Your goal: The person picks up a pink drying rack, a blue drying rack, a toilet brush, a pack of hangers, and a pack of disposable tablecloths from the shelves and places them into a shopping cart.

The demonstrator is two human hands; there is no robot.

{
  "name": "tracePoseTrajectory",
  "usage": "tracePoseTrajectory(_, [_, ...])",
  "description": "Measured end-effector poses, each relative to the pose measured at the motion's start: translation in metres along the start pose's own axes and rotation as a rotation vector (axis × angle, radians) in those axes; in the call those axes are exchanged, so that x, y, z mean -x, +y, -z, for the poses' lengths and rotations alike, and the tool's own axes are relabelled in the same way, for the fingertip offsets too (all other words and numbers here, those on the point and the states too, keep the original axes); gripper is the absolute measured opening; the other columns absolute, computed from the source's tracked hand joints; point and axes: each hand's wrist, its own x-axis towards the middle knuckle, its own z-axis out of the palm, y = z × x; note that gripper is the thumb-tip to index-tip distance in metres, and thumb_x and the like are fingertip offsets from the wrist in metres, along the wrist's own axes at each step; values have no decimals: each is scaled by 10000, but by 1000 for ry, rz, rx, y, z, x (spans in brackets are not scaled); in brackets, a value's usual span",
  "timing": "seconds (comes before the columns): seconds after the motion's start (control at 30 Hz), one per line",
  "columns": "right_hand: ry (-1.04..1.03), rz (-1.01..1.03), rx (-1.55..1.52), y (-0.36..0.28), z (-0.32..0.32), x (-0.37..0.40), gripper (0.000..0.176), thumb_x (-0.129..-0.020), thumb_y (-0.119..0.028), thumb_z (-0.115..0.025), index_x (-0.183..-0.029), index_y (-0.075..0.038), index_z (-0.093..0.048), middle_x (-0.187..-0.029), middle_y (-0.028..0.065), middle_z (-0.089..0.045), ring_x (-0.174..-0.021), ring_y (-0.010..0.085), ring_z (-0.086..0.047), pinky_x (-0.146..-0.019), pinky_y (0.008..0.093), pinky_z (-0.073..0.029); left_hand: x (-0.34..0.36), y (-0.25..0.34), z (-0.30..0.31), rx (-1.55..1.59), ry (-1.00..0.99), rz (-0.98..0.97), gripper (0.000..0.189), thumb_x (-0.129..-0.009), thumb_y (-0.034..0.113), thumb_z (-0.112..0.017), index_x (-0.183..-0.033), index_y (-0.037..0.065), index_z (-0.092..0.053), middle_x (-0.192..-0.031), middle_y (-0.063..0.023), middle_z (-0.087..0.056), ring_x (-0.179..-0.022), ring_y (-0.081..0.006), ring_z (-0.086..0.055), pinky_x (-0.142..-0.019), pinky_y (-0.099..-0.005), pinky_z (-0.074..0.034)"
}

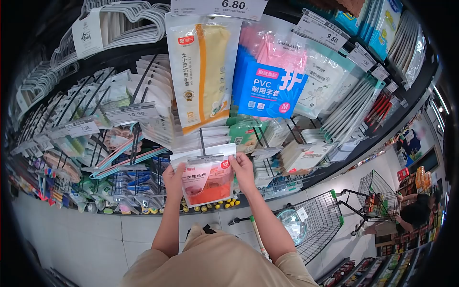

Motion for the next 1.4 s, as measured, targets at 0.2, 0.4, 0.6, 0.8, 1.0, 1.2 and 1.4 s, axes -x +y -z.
tracePoseTrajectory(0.2, [1, 20, 2, -3, 3, 10, 134, -1012, -148, -611, -1007, -15, -605, -884, -8, -673, -779, 20, -574, -696, 200, -458, 7, 6, -3, 43, -12, -6, 203, -973, 104, -644, -1109, -40, -689, -1004, -49, -715, -859, -72, -624, -774, -234, -488])
tracePoseTrajectory(0.4, [17, 56, -38, -10, -1, 17, 129, -1010, -156, -617, -1011, -27, -609, -868, -10, -677, -755, 20, -588, -657, 205, -478, 6, 6, -1, 82, -31, -8, 216, -975, 111, -645, -1123, -40, -686, -1031, -60, -717, -882, -88, -634, -804, -246, -494])
tracePoseTrajectory(0.6, [4, -27, -32, -6, 4, 26, 96, -1005, -138, -616, -1017, -42, -611, -895, -10, -680, -788, 22, -581, -707, 196, -448, 8, -4, 7, 77, -44, 27, 246, -974, 120, -653, -1157, -42, -669, -1082, -75, -709, -930, -109, -644, -842, -261, -499])
tracePoseTrajectory(0.8, [-16, 5, -87, 9, 9, 35, 96, -1012, -134, -607, -1015, -38, -610, -886, -12, -680, -785, 18, -584, -709, 203, -463, 23, -12, 14, 106, -40, 48, 247, -972, 101, -646, -1171, -45, -659, -1083, -80, -707, -940, -119, -648, -847, -268, -500])
tracePoseTrajectory(1.0, [42, 16, -81, 18, 10, 50, 115, -1008, -147, -614, -997, -33, -605, -878, -10, -671, -744, 14, -573, -652, 190, -445, 41, -17, 28, 46, -7, 108, 234, -953, 68, -656, -1152, -54, -653, -1098, -97, -698, -970, -153, -651, -887, -293, -499])
tracePoseTrajectory(1.2, [50, 108, -8, 7, 11, 69, 136, -990, -169, -641, -1014, -38, -615, -782, -66, -557, -676, 9, -469, -603, 204, -397, 55, -9, 45, 31, -130, 137, 255, -938, 50, -656, -1158, -76, -641, -1124, -141, -689, -1003, -206, -660, -920, -337, -503])
tracePoseTrajectory(1.4, [92, 193, 14, -16, 22, 92, 176, -983, -177, -657, -992, -5, -616, -807, -38, -575, -759, 25, -524, -664, 233, -446, 44, 21, 51, -256, -386, 212, 286, -900, 69, -695, -1127, -102, -661, -1071, -127, -711, -912, -166, -668, -832, -311, -508])
